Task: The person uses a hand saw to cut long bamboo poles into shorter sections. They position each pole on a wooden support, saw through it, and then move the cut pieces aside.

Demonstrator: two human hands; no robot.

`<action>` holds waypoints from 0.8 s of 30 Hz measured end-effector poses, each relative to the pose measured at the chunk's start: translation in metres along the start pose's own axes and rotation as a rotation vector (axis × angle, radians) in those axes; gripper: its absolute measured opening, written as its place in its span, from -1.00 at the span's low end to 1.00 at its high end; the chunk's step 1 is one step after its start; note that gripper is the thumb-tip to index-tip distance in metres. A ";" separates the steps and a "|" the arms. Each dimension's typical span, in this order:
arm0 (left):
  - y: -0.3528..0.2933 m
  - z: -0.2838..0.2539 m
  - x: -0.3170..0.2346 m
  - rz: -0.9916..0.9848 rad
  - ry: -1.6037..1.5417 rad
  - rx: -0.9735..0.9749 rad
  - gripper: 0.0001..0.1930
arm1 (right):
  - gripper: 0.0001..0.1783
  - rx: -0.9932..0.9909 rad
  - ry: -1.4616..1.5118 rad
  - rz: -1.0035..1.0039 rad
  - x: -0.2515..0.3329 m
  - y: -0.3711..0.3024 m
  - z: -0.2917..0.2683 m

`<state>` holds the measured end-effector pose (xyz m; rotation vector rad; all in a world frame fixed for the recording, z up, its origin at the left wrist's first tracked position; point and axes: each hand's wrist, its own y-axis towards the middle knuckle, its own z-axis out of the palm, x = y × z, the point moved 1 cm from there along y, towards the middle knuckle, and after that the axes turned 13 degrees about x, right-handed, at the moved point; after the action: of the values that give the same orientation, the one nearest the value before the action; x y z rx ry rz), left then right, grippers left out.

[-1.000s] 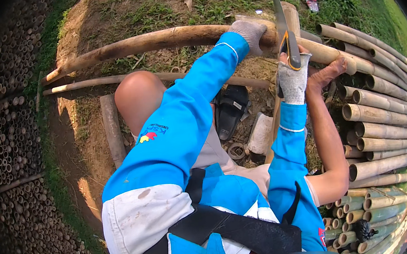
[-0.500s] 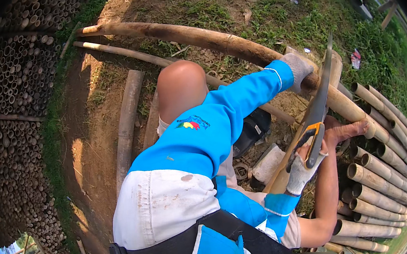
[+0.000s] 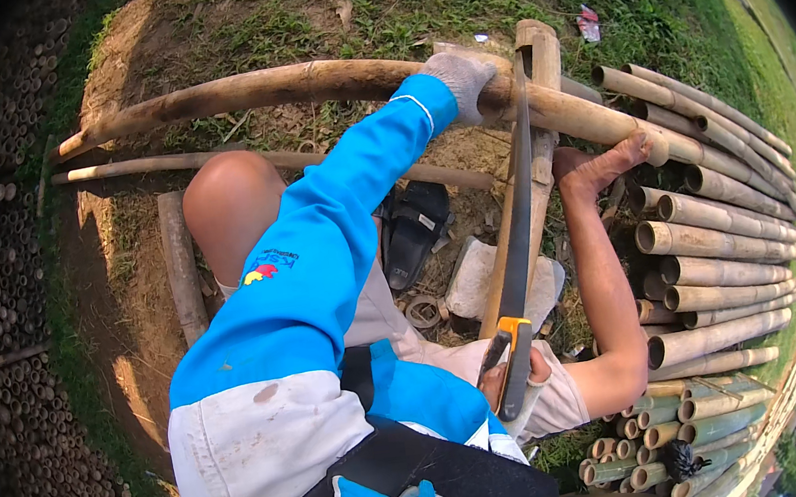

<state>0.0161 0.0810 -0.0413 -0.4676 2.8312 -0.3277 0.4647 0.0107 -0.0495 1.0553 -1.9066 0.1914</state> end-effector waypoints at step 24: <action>0.005 -0.001 -0.001 -0.048 0.018 -0.031 -0.17 | -0.48 -0.003 0.115 -0.064 -0.006 0.249 0.075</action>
<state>0.0160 0.0858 -0.0417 -0.5418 2.8501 -0.2991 0.2346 0.1300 -0.0286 1.0788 -1.7668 0.2082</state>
